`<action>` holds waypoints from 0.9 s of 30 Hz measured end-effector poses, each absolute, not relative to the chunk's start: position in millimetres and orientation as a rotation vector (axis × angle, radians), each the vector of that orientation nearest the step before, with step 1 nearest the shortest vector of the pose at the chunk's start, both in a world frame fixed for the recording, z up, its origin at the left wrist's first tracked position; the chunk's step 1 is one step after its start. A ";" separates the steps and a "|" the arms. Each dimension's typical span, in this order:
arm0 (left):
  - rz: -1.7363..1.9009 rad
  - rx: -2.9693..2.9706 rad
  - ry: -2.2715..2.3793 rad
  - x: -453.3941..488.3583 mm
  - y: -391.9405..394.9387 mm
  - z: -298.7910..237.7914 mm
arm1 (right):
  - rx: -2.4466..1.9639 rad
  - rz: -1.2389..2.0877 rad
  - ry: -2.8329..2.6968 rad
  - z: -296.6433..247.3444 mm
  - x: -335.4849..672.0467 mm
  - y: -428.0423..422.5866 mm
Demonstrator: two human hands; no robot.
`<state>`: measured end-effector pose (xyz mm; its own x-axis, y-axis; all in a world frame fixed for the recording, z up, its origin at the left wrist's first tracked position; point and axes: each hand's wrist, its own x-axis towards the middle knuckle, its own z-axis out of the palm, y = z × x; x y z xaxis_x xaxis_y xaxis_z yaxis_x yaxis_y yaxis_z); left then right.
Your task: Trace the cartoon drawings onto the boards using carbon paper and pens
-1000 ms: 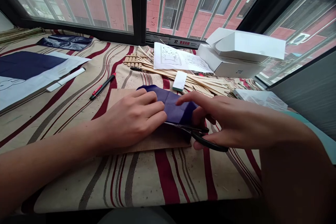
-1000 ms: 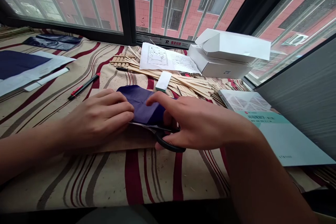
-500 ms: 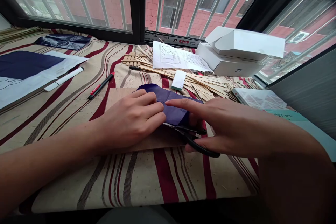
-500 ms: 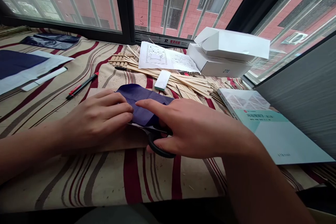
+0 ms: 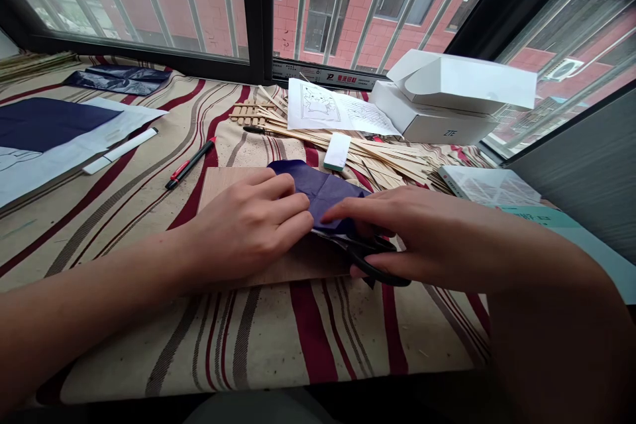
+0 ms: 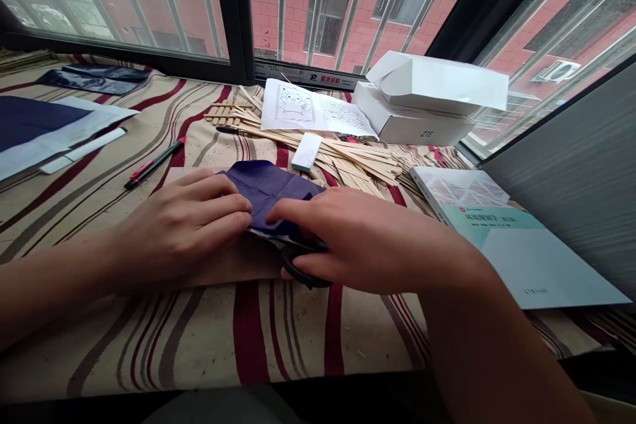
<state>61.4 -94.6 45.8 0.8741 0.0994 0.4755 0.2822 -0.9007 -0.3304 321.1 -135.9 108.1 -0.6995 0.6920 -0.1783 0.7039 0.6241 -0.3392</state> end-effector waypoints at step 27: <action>-0.710 -2.763 -0.353 54.7 -85.1 48.2 | 1.314 -0.748 2.731 110.7 324.6 -132.7</action>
<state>54.7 -85.1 48.2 0.8505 0.1669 0.4988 0.2970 -0.9350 -0.1937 324.6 -132.7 110.7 -0.6457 0.7315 -0.2191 0.7410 0.5309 -0.4111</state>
